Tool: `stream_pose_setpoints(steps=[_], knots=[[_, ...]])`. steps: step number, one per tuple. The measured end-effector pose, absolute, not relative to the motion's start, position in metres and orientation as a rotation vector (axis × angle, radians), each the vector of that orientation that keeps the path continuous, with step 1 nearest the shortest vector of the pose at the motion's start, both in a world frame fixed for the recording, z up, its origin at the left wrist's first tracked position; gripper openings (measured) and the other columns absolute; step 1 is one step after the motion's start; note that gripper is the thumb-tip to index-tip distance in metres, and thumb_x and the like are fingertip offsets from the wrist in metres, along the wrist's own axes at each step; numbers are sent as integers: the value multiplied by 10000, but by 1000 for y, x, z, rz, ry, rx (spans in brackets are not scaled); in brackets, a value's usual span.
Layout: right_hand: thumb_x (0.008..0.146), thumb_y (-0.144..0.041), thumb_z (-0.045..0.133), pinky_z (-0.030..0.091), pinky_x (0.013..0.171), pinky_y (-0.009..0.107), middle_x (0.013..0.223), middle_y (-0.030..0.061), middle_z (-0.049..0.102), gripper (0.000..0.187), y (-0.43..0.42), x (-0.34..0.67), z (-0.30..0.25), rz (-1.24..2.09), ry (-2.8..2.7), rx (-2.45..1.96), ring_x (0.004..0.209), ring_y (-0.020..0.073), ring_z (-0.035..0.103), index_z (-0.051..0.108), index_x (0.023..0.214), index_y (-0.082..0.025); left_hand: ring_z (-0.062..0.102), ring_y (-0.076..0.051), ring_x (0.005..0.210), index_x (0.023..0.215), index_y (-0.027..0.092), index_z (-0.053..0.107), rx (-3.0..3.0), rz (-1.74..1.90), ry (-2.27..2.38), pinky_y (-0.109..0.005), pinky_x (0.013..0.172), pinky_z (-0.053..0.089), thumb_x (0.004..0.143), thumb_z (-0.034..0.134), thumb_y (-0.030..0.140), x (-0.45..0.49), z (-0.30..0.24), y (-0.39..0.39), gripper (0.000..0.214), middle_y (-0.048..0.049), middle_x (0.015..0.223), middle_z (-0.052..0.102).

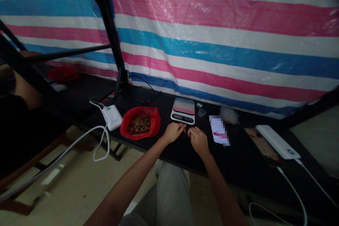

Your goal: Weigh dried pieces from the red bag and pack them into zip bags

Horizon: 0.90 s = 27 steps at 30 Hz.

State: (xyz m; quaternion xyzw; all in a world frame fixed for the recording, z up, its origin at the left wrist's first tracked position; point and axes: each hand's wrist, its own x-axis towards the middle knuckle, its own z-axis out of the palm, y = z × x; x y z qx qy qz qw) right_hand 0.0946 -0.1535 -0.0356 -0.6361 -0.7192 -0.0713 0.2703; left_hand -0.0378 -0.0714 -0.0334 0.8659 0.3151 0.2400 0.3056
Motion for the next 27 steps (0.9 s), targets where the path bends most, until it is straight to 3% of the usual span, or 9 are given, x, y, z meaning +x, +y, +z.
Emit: stream_pose_setpoints(steps=[6,10,15,18,22,27], knots=[[775,-90,354,354,662,274,689,21,552,209,-155,89,-30,-134,-1821,-1691,713,170,491,518,709,-203,571,-142,734,850,194,602,2237,972,1005,-245,712,397,895,260,333,-81,-18,-109,372,-36,754,634],[831,-169,372,370,789,316,890,51,586,186,-144,49,-9,-97,-1878,-1509,882,198,502,543,889,-209,506,-177,943,1006,179,522,2294,1265,1275,-296,840,379,868,352,272,-147,2,-102,238,-68,981,585],[844,-245,431,322,880,364,1096,57,556,277,-109,-19,13,-136,-2153,-1280,1035,207,442,478,1116,-218,413,-257,1075,1020,214,532,2778,818,1576,-431,932,290,806,450,197,-226,19,-59,230,-68,1139,519],[855,-275,423,323,811,388,952,91,603,240,-89,-36,10,-310,-2240,-1328,911,222,472,520,1053,-181,437,-254,1052,992,225,553,2966,509,1629,-462,950,256,792,418,111,-254,19,-43,267,-75,1132,524],[859,-297,400,311,724,384,793,117,600,242,-79,-32,6,-498,-2247,-1548,819,240,458,587,859,-143,494,-233,959,994,208,558,2978,307,1684,-392,830,369,780,359,30,-268,21,-37,342,-100,1053,545],[856,-315,399,283,735,366,796,103,596,265,-87,-25,12,-496,-2277,-1724,818,227,449,596,834,-138,535,-179,874,1007,177,545,2808,396,1670,-275,724,424,774,352,18,-266,27,-34,342,-87,979,531]])
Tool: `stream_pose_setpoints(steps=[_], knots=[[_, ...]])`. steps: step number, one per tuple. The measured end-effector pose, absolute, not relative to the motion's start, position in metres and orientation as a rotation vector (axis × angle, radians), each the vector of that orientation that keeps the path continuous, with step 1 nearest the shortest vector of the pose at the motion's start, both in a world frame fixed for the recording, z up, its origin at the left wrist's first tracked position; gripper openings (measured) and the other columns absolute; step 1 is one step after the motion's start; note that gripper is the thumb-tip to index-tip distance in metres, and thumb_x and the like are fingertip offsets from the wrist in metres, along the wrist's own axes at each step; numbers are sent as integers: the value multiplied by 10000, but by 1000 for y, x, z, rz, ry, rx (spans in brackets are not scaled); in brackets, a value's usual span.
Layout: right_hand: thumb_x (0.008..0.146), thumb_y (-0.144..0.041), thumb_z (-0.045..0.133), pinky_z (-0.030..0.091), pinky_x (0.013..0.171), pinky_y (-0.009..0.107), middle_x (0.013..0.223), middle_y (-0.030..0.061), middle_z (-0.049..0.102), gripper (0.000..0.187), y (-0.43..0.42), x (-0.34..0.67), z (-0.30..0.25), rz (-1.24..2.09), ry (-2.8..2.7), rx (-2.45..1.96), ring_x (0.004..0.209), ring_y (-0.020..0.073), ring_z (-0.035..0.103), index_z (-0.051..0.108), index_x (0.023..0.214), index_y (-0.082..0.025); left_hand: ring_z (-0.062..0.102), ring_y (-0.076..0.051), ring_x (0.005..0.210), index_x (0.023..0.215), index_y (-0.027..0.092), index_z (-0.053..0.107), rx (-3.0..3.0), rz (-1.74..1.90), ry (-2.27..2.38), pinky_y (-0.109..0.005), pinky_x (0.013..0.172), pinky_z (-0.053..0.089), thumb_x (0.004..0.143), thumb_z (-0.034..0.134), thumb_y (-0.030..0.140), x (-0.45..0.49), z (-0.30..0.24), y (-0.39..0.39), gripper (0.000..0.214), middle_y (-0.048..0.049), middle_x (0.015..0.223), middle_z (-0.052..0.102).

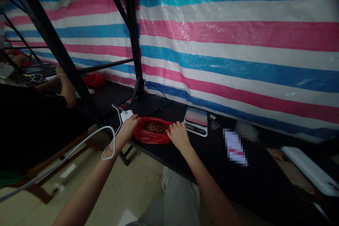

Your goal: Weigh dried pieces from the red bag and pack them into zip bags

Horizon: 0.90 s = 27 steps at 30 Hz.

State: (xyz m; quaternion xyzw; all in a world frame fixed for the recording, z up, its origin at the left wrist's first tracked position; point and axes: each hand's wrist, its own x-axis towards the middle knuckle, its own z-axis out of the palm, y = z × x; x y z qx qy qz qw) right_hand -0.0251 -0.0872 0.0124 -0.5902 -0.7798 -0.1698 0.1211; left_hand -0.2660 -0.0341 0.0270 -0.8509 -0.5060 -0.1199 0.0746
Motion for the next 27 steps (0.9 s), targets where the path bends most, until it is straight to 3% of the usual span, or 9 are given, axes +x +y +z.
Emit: stream_pose_setpoints(steps=[9,18,20,23,27], knots=[[876,-297,349,266,739,357,828,75,575,286,-98,-28,11,-363,-2246,-1723,818,207,436,603,834,-171,556,-176,788,896,163,512,-2536,-1206,-1814,-295,706,439,829,323,232,-265,21,-27,211,-62,889,555],[852,-333,392,289,755,377,850,91,545,277,-107,-26,7,-382,-2125,-1829,854,224,427,613,844,-165,559,-188,664,1019,182,431,-2219,-1257,-2181,-313,628,431,818,354,281,-265,19,-45,237,-34,787,562],[846,-307,403,299,751,376,846,94,543,258,-109,-26,7,-367,-2117,-1853,855,225,431,615,818,-163,556,-197,707,1057,169,419,-2105,-1310,-2133,-339,666,439,807,375,249,-261,17,-51,266,-52,824,555],[829,-246,431,312,760,371,912,93,548,196,-110,-29,10,-317,-2152,-1784,884,223,436,607,881,-176,493,-252,970,1103,126,409,-1928,-1380,-1862,-426,829,395,774,419,177,-251,13,-62,334,-145,1053,489],[797,-171,472,291,870,366,1133,66,503,299,-104,-39,14,-211,-2197,-1554,1034,203,410,524,1087,-223,424,-228,1096,1124,156,426,-2407,-1132,-1216,-406,904,373,784,377,86,-236,16,-66,351,-141,1185,432]])
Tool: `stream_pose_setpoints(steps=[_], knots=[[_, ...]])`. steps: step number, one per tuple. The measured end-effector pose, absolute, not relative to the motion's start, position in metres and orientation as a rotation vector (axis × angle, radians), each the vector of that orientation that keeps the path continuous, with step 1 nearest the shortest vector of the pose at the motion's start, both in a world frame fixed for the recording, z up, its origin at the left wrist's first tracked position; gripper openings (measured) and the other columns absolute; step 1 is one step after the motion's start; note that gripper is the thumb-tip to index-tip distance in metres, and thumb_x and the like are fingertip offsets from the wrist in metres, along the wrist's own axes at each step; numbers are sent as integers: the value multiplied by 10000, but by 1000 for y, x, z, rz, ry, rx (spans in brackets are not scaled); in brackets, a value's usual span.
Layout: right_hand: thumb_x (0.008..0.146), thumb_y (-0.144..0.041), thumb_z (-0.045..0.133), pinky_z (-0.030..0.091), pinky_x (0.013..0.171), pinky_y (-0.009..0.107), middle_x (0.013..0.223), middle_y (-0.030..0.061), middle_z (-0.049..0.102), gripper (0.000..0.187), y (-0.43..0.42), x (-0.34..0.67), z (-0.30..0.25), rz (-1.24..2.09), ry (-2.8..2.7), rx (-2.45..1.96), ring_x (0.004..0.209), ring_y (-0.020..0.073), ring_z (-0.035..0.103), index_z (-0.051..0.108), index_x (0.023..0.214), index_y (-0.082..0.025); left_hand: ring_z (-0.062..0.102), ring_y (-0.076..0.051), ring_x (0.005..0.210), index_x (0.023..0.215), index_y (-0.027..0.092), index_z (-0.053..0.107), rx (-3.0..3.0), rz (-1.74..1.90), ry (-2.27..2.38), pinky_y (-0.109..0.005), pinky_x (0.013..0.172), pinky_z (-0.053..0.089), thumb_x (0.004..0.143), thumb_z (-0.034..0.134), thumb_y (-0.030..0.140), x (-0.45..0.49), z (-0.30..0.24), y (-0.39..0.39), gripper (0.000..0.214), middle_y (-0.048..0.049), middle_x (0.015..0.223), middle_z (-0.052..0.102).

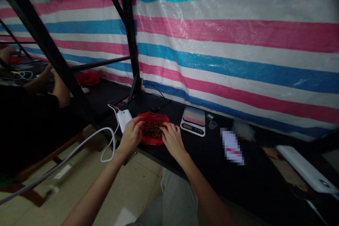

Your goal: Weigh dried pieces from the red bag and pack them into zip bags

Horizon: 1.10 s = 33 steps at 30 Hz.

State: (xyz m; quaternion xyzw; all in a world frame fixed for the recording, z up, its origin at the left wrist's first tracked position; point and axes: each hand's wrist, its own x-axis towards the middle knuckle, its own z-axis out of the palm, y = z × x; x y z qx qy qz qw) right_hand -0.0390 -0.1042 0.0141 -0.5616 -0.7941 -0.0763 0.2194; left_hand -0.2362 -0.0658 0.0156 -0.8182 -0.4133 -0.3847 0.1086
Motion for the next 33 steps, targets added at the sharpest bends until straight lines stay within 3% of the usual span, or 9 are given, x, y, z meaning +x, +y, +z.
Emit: stream_pose_setpoints(steps=[3,6,11,15,21,26,30,33], knots=[[787,-185,501,233,954,386,1181,64,491,390,-97,-41,8,-134,-2188,-1505,1102,195,390,453,1172,-224,420,-208,1131,1161,205,420,-2795,-734,-964,-386,920,384,792,410,111,-236,21,-55,381,-94,1231,437],[774,-309,544,197,972,444,1156,81,519,504,-92,-36,-6,-33,-2164,-1589,1095,218,411,376,1238,-207,273,-249,1256,1257,227,335,-2849,-507,-1088,-438,990,303,738,557,227,-254,19,-40,564,-84,1351,333],[762,-462,521,258,908,442,1171,106,520,597,-93,-28,-19,101,-2150,-1700,1082,251,422,342,1264,-195,273,-292,1253,1281,252,337,-2863,-240,-1337,-462,1002,258,668,608,459,-292,-4,-31,701,-80,1368,330],[774,-483,487,299,854,399,1189,121,506,585,-94,-28,-18,128,-2168,-1741,1091,249,416,346,1262,-192,292,-267,1250,1256,192,378,-2900,-341,-1440,-416,1010,268,684,607,419,-291,-18,-28,656,-131,1342,356],[772,-485,483,297,850,392,1177,104,511,538,-92,-6,-21,83,-2066,-1875,1087,246,431,393,1225,-210,235,-284,1279,1227,174,407,-2987,-556,-1494,-487,1009,222,693,617,312,-259,-38,-12,590,-173,1319,378],[744,-469,534,316,843,352,1173,70,519,544,-100,6,-19,44,-1968,-1868,1073,226,443,400,1217,-238,283,-295,1258,1225,203,425,-3038,-570,-1417,-539,999,186,704,607,344,-238,-33,-2,570,-149,1322,387],[810,-435,444,330,819,316,1098,48,556,372,-114,17,-4,-136,-1750,-1863,1016,203,455,488,1129,-248,328,-286,1237,1032,273,596,-2935,-618,-1293,-581,1005,69,756,537,402,-239,-17,-3,310,-73,1299,437],[846,-374,376,332,804,322,1043,69,556,308,-115,52,7,-286,-1504,-1993,983,220,448,536,1060,-219,368,-287,1206,951,272,636,-2768,-678,-1327,-583,1009,43,780,507,394,-240,-9,-8,247,-63,1262,478]])
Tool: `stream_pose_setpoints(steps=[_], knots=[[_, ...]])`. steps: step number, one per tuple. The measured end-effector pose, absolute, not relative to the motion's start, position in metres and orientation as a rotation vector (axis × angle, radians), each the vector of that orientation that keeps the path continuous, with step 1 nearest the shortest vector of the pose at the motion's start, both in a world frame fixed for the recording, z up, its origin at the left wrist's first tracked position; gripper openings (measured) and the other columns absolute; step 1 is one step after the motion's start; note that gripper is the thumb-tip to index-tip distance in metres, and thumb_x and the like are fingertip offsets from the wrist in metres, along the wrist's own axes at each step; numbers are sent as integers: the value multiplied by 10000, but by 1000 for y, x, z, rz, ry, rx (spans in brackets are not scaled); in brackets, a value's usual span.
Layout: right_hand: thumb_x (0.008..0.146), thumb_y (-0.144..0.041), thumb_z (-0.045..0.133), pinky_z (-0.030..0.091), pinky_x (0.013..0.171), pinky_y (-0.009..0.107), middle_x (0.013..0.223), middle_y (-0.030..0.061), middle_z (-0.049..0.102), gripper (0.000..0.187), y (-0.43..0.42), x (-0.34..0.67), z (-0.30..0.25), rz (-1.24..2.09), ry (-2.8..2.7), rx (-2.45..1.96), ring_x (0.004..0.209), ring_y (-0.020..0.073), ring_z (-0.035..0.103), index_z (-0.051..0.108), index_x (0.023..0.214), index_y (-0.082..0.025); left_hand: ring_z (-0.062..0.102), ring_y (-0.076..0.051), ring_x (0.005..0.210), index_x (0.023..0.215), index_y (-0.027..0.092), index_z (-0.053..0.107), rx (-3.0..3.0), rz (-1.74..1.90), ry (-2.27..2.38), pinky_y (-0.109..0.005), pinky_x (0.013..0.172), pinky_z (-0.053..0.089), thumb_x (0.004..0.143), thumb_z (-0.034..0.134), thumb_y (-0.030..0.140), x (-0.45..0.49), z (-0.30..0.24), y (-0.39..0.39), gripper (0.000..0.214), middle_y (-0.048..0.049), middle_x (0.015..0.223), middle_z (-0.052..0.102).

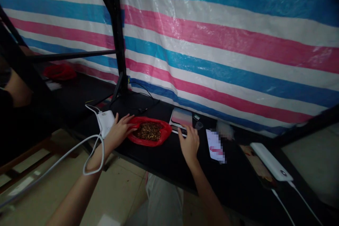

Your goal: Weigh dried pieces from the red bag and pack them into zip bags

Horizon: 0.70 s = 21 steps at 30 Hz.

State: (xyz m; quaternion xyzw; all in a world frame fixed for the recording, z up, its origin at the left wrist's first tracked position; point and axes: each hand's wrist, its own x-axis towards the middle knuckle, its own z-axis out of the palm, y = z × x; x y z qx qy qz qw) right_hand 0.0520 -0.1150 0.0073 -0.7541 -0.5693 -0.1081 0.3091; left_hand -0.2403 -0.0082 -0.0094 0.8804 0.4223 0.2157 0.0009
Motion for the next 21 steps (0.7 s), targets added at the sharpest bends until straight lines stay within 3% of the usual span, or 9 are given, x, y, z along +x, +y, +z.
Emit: stream_pose_setpoints(steps=[4,7,10,13,17,21], knots=[[795,-308,450,350,770,350,1101,122,495,393,-100,123,7,-376,-1248,-2307,1000,272,418,463,1166,-180,379,-285,1191,1213,228,454,2683,928,1548,-591,1000,101,820,448,278,-222,2,-29,396,-121,1292,428],[749,-352,517,360,777,364,1159,144,464,538,-84,160,0,-215,-1281,-2474,1044,292,407,395,1236,-161,219,-292,1282,1299,233,324,2700,1046,1507,-625,983,65,804,389,125,-188,15,-59,511,-121,1402,242],[754,-361,506,357,790,394,1122,118,521,482,-74,172,-5,-44,-1389,-2556,1046,297,428,440,1199,-189,181,-262,1298,1264,255,374,2838,945,1091,-598,1010,37,736,356,11,-143,22,-93,582,-80,1409,235],[781,-322,465,355,789,383,1075,83,566,357,-73,171,-7,-20,-1389,-2548,1012,269,469,503,1122,-223,271,-216,1258,1159,230,480,2831,865,627,-500,1049,141,713,370,4,-99,17,-114,512,-70,1351,337],[792,-334,452,359,774,344,1079,83,565,375,-85,167,-14,-64,-1324,-2491,1003,241,481,484,1148,-222,376,-199,1163,1043,209,535,2612,872,546,-426,1000,281,709,415,19,-58,0,-107,403,-61,1239,444],[795,-403,443,344,794,394,1085,103,552,447,-95,161,-22,-118,-1346,-2490,1029,266,460,440,1200,-213,431,-180,1076,979,196,546,2405,985,585,-365,923,363,726,385,12,-36,-12,-83,352,-55,1138,486]])
